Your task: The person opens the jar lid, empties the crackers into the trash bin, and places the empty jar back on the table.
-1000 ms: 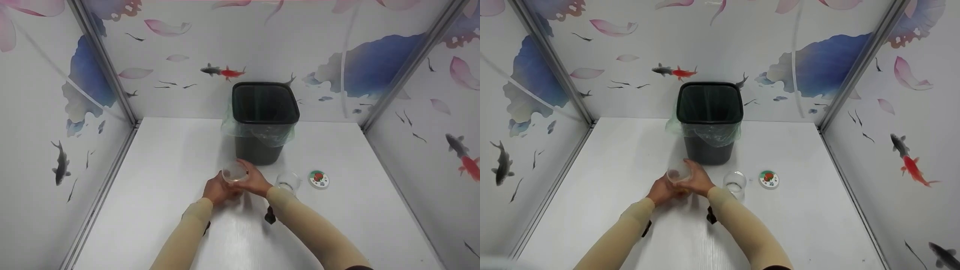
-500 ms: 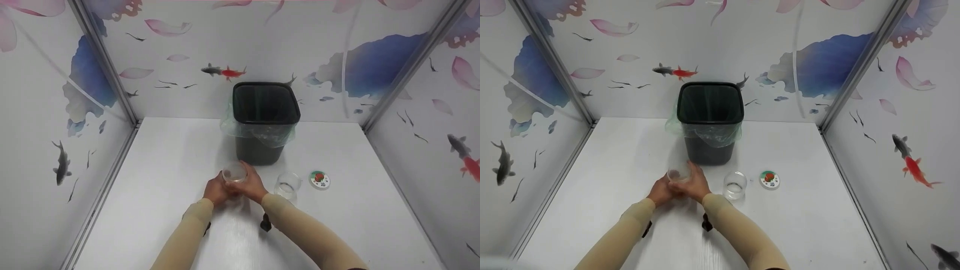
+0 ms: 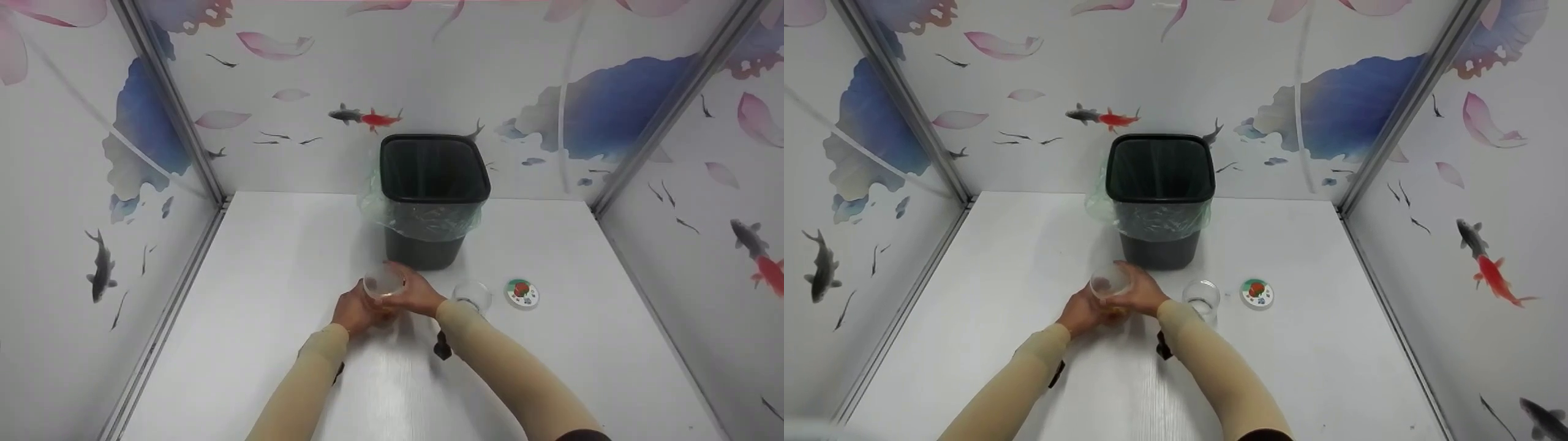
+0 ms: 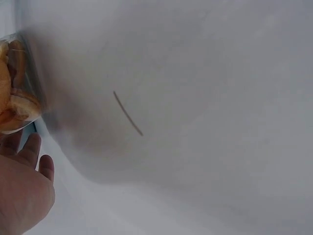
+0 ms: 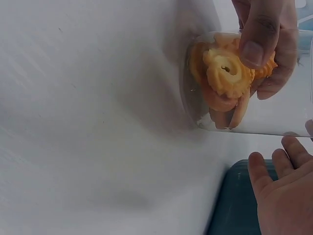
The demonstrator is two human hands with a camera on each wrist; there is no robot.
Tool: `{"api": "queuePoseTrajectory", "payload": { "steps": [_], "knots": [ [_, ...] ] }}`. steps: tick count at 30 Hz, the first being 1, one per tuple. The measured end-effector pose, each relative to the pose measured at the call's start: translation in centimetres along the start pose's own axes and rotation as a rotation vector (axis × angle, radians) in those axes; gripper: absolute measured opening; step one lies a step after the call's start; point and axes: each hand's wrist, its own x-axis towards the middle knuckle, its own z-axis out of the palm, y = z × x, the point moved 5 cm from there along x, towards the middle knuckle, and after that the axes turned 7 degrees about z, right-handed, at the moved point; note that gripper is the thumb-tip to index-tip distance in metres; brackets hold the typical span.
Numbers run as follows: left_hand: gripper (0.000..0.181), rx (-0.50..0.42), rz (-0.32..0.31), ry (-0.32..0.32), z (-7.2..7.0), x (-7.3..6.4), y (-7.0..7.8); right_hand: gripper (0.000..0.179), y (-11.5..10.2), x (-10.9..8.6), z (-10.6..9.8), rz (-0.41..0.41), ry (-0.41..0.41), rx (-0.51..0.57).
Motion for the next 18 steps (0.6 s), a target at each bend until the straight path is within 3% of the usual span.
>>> {"api": "queuePoseTrajectory", "payload": {
  "steps": [13,18],
  "knots": [
    [0.089,0.038,0.024,0.024,-0.3,0.0,0.1,0.107,-0.8,-2.1,2.0,0.04,0.267,0.057],
    [0.091,0.015,0.016,0.011,-0.1,0.0,0.0,0.103,-0.5,-1.8,2.0,0.044,0.295,0.069]
  ]
}}
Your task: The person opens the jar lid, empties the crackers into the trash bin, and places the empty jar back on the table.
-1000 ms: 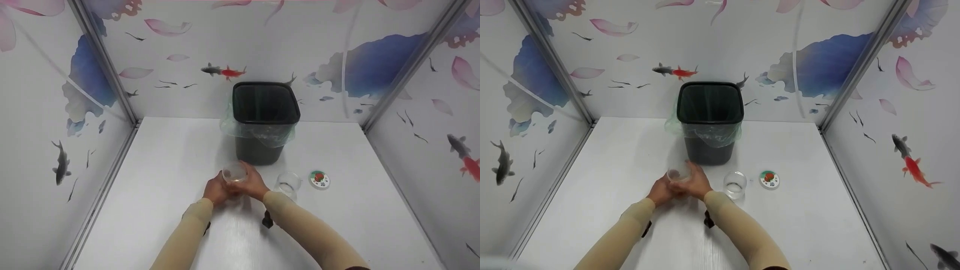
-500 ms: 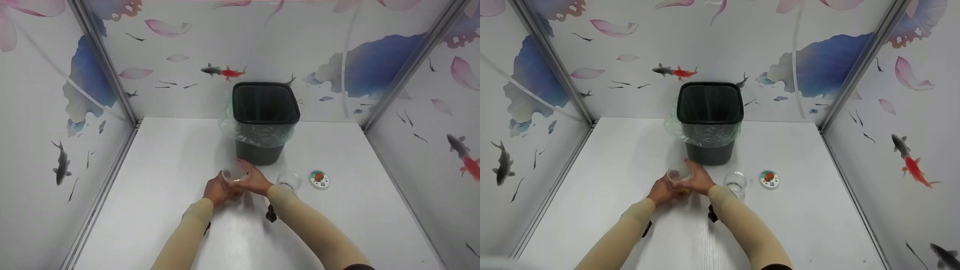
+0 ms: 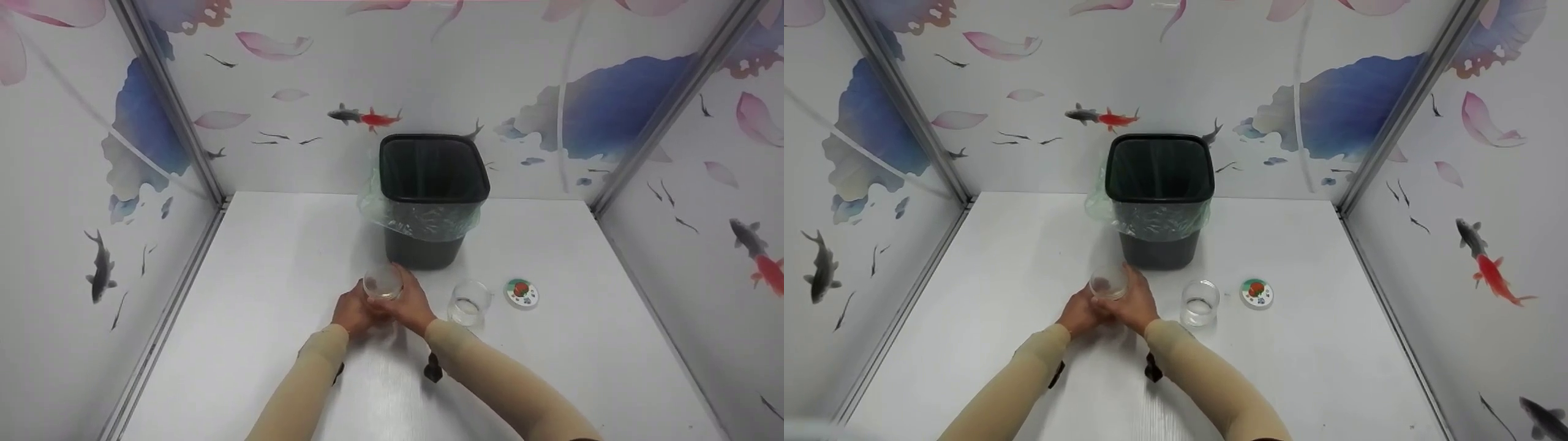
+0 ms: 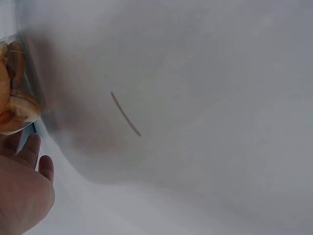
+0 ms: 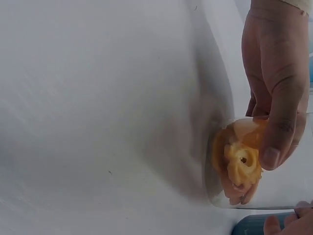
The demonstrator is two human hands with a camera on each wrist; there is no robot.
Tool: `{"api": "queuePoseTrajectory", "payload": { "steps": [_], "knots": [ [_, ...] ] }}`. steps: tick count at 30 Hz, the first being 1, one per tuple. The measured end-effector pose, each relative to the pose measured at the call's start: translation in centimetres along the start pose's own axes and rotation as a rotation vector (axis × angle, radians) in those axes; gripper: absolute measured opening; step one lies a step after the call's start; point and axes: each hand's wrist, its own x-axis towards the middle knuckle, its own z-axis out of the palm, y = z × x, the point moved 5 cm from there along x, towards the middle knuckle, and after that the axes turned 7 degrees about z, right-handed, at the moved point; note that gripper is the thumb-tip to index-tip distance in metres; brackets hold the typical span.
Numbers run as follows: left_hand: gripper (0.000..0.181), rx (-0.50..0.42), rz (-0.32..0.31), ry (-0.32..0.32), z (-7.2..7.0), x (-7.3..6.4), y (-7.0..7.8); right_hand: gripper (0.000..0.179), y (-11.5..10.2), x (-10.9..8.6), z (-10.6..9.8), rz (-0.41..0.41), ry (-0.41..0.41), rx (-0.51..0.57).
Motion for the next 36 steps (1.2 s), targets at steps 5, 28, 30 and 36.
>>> {"api": "queuePoseTrajectory", "payload": {
  "steps": [5,28,30,36],
  "knots": [
    [0.093,0.007,0.002,-0.008,0.1,0.0,0.0,0.099,0.3,1.2,-0.6,-0.027,-0.121,-0.033],
    [0.088,0.026,0.012,0.014,-0.2,0.1,-0.2,0.107,-0.2,-0.3,0.1,0.011,-0.044,0.003],
    [0.084,0.023,0.034,0.026,-0.2,0.1,-0.1,0.106,-0.2,-0.3,0.2,0.018,-0.005,0.029],
    [0.08,0.019,0.034,0.025,0.1,0.0,-0.2,0.102,0.1,0.3,-0.1,-0.002,-0.036,0.017]
  ]
}}
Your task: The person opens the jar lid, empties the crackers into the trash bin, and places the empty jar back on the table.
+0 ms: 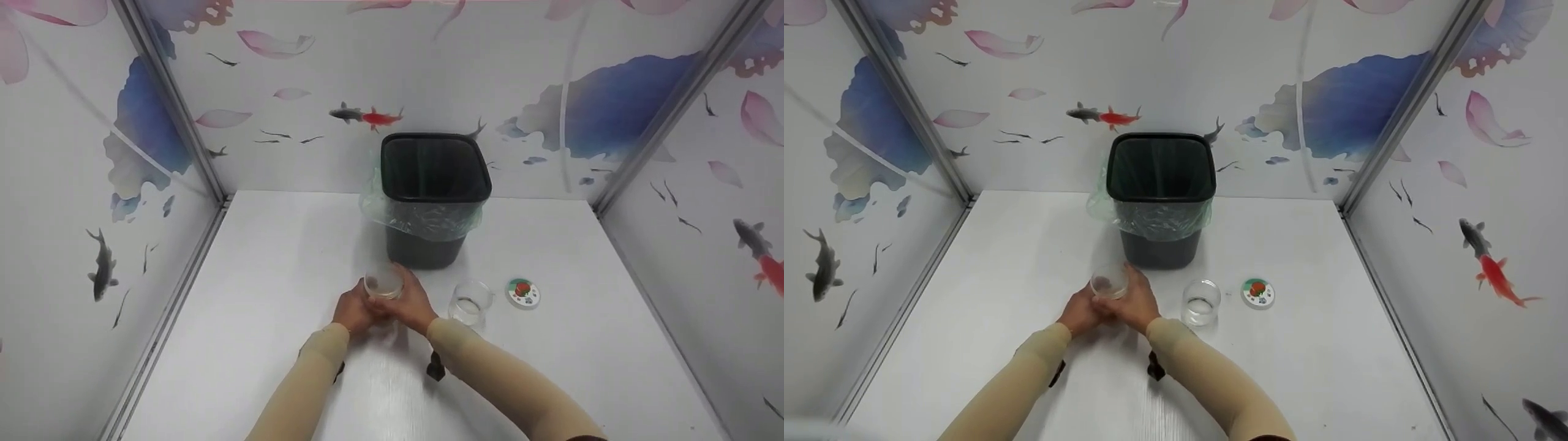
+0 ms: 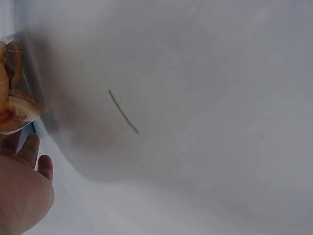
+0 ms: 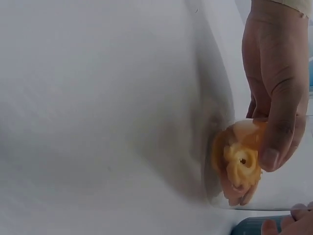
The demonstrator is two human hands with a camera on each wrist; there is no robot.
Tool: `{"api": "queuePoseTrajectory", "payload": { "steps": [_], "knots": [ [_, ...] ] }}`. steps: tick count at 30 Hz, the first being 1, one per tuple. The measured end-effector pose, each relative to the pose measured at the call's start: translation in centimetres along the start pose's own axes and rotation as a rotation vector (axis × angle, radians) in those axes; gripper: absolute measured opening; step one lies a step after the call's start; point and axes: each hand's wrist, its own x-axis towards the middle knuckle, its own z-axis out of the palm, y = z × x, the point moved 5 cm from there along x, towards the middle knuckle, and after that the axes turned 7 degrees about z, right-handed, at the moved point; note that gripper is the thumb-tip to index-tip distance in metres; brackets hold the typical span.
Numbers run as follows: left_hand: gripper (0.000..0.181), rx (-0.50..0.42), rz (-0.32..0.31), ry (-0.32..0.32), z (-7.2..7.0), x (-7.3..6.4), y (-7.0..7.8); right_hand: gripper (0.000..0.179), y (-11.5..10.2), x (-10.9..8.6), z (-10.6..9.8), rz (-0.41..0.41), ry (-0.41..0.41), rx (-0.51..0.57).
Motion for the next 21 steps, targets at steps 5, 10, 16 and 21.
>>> {"api": "queuePoseTrajectory", "payload": {
  "steps": [5,10,16,21],
  "knots": [
    [0.09,-0.033,-0.035,-0.023,0.1,0.1,-0.1,0.096,0.0,1.2,-1.0,-0.031,-0.172,-0.035],
    [0.093,-0.054,-0.054,-0.038,0.2,0.2,-0.1,0.093,0.0,1.9,-1.6,-0.012,-0.307,-0.051],
    [0.092,-0.055,-0.061,-0.031,0.2,0.1,-0.1,0.093,-0.1,2.0,-1.6,-0.02,-0.315,-0.043],
    [0.097,-0.036,-0.059,-0.037,0.1,0.1,-0.1,0.099,0.0,1.3,-1.4,-0.029,-0.234,-0.048]
  ]
}}
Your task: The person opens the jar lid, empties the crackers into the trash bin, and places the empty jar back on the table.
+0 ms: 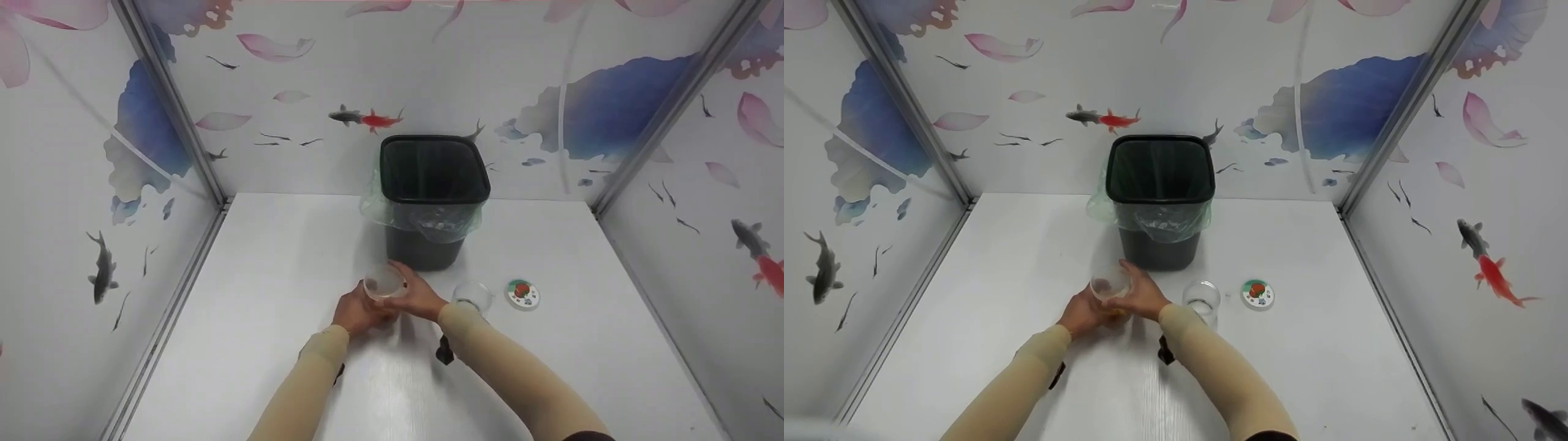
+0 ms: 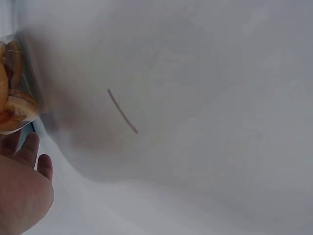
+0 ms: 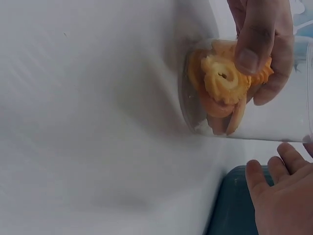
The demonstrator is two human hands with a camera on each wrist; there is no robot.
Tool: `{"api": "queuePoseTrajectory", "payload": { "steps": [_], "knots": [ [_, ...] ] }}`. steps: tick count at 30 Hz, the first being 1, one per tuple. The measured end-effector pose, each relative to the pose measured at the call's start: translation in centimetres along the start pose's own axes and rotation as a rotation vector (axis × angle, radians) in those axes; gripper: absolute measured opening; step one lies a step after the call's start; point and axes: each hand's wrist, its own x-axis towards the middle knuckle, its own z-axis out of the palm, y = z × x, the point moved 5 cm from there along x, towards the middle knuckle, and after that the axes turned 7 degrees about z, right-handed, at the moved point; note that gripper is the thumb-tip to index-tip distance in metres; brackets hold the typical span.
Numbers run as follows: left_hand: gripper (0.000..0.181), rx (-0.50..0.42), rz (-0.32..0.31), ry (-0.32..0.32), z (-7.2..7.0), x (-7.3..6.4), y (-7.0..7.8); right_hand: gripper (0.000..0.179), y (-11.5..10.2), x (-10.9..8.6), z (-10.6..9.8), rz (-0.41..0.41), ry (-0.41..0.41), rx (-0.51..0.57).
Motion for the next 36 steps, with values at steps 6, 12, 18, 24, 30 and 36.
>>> {"api": "queuePoseTrajectory", "payload": {
  "steps": [6,12,18,24,30,36],
  "knots": [
    [0.097,0.005,0.046,0.018,0.0,-0.1,0.2,0.103,0.2,-1.3,1.1,-0.007,0.116,0.047],
    [0.092,0.026,0.051,0.017,0.0,-0.1,0.2,0.104,-0.3,-1.2,1.6,0.043,0.216,0.013],
    [0.094,0.021,0.023,0.01,0.1,-0.2,0.1,0.099,-0.1,-0.3,0.8,0.022,0.111,-0.01],
    [0.091,0.001,-0.005,0.011,0.2,-0.1,-0.1,0.096,0.1,0.7,-0.1,-0.001,-0.031,-0.008],
    [0.093,0.014,0.008,0.016,0.3,0.0,-0.1,0.096,0.0,0.7,-0.1,-0.01,-0.04,-0.01],
    [0.099,0.027,0.0,0.013,0.1,-0.1,0.0,0.103,-0.1,-0.3,0.3,0.001,0.066,-0.04]
  ]
}}
